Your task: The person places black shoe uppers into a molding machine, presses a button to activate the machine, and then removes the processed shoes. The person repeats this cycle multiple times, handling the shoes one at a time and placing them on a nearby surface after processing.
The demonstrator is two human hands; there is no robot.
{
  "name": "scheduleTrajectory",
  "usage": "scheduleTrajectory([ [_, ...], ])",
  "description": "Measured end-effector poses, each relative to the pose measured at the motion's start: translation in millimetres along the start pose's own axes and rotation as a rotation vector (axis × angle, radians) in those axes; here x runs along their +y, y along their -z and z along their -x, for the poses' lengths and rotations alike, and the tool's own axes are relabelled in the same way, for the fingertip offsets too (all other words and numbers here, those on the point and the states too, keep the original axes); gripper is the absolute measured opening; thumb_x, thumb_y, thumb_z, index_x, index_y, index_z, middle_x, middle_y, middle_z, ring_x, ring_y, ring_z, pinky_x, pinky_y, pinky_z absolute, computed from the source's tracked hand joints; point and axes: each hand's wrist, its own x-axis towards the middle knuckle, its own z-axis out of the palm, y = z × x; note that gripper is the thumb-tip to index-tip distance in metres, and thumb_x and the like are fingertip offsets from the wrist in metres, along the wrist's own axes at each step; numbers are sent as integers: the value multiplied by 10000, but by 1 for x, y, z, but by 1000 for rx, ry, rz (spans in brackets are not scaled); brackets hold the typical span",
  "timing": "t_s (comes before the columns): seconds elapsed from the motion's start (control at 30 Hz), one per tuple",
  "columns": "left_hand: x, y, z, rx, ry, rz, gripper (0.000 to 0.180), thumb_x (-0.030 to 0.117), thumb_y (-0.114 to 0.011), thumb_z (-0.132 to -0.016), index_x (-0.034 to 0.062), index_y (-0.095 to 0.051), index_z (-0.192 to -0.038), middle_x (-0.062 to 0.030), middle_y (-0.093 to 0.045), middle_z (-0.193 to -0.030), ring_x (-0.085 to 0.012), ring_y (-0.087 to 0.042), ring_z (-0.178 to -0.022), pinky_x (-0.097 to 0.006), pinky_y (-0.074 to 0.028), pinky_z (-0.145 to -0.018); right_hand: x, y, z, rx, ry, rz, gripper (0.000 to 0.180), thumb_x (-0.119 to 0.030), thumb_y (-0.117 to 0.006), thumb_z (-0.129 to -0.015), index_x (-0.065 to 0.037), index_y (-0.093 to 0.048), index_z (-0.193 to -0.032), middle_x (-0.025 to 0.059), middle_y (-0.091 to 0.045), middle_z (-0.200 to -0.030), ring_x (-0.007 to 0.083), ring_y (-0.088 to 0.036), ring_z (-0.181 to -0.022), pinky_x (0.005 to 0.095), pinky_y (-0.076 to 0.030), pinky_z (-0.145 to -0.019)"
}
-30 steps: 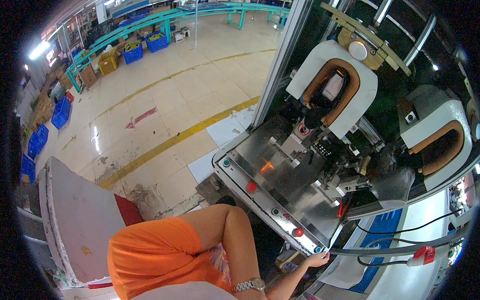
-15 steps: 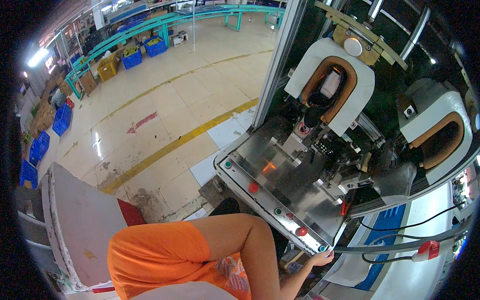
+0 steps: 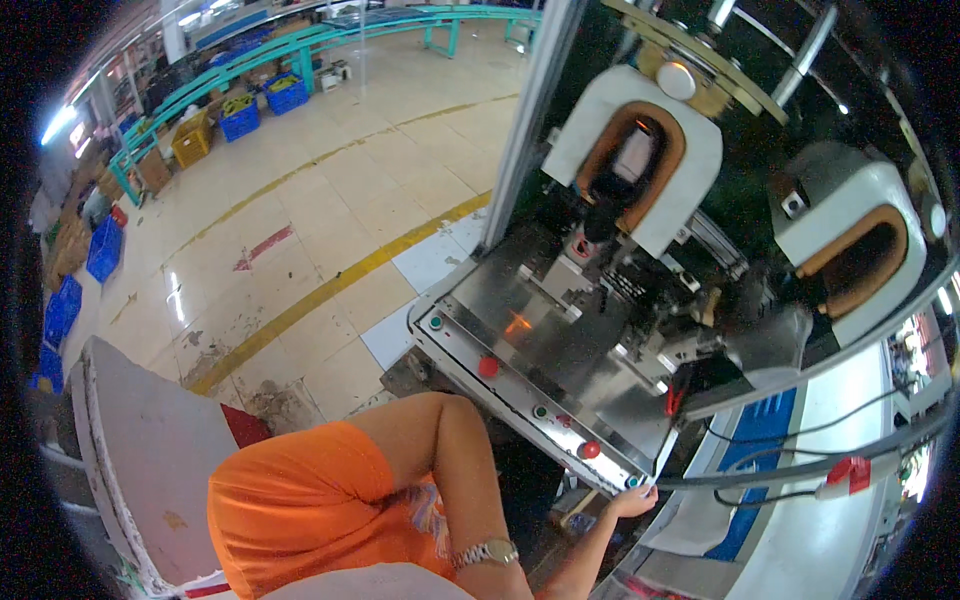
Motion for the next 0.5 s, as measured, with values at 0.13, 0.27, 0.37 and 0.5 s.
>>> scheduleTrajectory([
  [0.13,18,7,14,-34,-4,1,279,52,-591,-785,58,-589,-1064,-117,-591,-1077,-248,-602,-922,-351,-508,-707,-13,1,-8,-179,103,55,333,-166,-456,-853,65,-509,-1087,216,-543,-1074,338,-506,-1006,375,-366,-892],
  [0.27,52,33,47,-38,-28,-20,282,51,-591,-786,60,-588,-1067,-117,-592,-1075,-249,-606,-915,-353,-513,-698,6,-1,-21,-222,159,130,291,-176,-444,-851,19,-527,-1050,207,-550,-1012,353,-519,-948,391,-392,-835],
  [0.37,80,50,83,218,-123,-121,254,33,-571,-790,70,-584,-1042,-120,-598,-1042,-242,-616,-856,-345,-512,-616,-21,-3,-5,-138,111,124,280,-192,-449,-861,20,-541,-1020,190,-559,-991,345,-533,-918,401,-400,-804],
  [0.5,73,63,149,1169,-291,52,133,16,-521,-805,51,-547,-931,-121,-605,-928,-198,-593,-811,-314,-487,-656,-11,-3,-4,-55,92,46,275,-216,-462,-870,19,-559,-976,178,-566,-945,338,-538,-892,393,-404,-787],
])
